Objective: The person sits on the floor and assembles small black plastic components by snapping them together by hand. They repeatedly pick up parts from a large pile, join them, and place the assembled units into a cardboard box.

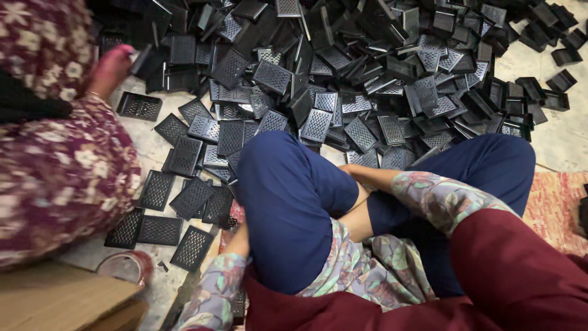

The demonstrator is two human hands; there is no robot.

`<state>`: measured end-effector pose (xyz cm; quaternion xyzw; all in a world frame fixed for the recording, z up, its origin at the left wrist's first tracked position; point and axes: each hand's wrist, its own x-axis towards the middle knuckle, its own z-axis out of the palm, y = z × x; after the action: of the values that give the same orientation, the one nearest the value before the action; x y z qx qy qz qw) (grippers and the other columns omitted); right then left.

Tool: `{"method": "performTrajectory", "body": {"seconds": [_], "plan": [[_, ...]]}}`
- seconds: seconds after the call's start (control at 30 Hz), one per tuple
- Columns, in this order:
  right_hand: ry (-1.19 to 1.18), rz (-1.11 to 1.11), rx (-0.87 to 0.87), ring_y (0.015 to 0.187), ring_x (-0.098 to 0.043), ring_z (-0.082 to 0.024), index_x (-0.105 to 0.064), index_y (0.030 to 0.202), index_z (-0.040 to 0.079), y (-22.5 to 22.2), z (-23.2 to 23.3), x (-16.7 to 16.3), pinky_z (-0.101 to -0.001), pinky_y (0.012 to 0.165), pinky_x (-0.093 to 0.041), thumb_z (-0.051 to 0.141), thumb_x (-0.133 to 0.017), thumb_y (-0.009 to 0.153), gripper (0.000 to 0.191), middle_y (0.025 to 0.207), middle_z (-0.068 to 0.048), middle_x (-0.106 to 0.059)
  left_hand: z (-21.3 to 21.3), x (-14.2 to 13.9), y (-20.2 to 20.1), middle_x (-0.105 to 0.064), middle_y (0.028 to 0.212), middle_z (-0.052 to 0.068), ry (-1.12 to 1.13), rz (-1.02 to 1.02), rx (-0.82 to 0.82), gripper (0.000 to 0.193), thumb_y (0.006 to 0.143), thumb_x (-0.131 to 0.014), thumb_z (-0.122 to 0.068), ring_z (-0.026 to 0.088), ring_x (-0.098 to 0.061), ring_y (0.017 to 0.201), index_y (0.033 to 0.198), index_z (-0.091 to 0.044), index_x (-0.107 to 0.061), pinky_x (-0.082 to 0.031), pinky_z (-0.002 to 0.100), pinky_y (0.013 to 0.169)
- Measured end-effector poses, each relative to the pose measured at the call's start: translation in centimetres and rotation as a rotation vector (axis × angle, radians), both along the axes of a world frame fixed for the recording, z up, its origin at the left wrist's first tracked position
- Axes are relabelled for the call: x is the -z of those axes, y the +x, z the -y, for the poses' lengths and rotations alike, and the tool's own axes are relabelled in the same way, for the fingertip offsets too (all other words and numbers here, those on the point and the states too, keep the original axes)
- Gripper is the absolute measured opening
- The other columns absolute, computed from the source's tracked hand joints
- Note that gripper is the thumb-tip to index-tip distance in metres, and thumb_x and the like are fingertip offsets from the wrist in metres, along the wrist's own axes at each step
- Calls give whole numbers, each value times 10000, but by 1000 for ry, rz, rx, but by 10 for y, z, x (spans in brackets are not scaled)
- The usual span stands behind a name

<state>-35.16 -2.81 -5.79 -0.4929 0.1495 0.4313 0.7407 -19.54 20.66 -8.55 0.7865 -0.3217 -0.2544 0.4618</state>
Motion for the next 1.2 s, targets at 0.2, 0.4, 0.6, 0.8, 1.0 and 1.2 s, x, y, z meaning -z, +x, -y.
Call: {"method": "performTrajectory", "body": {"seconds": [0.2,0.4,0.6,0.8,1.0,1.2], "plan": [[33,-86,78,1359,-538,-243,-435,1525,-48,-7,21,32,-410,1172,-395,261,-580,1046,588,1543,-133,-522,10,-19,4,-608,1328,211,-8,-4,14,557,849,-585,-126,313,-571,1241,1383,32,-567,-424,398,1042],[-26,-61,104,1361,-521,-237,-456,1510,-32,-16,34,42,-415,1175,-381,208,-586,1027,555,1542,-108,-514,4,-93,37,-621,1304,194,-90,-1,0,547,845,-617,-133,297,-587,1212,1369,20,-582,-442,391,1019],[-363,746,-450,1412,-456,-256,-480,1493,-40,-9,26,13,-408,1193,-346,118,-614,1012,523,1559,-107,-497,-51,-244,143,-635,1280,178,-666,18,-367,538,841,-650,-141,280,-604,1184,1355,8,-597,-459,383,996],[-351,1073,-550,1424,-441,-274,-523,1459,-66,5,20,1,-415,1210,-325,69,-656,993,503,1559,-116,-502,-84,-299,170,-648,1256,162,-831,35,-426,529,838,-683,-148,263,-620,1155,1342,-4,-611,-477,376,973],[-51,389,-319,1238,-590,-256,-615,1359,-26,13,21,-15,-428,1100,-468,101,-727,933,458,1398,-108,-634,-54,-218,104,-662,1232,146,-289,35,-189,521,834,-715,-155,246,-637,1127,1328,-15,-626,-495,368,950],[-648,563,-486,1095,-657,-286,-699,1243,97,26,1,-32,-436,971,-524,145,-737,842,406,1224,-107,-704,-27,-133,65,-675,1208,130,62,87,107,514,830,-748,-163,230,-654,1098,1314,-27,-641,-513,361,927]]}}
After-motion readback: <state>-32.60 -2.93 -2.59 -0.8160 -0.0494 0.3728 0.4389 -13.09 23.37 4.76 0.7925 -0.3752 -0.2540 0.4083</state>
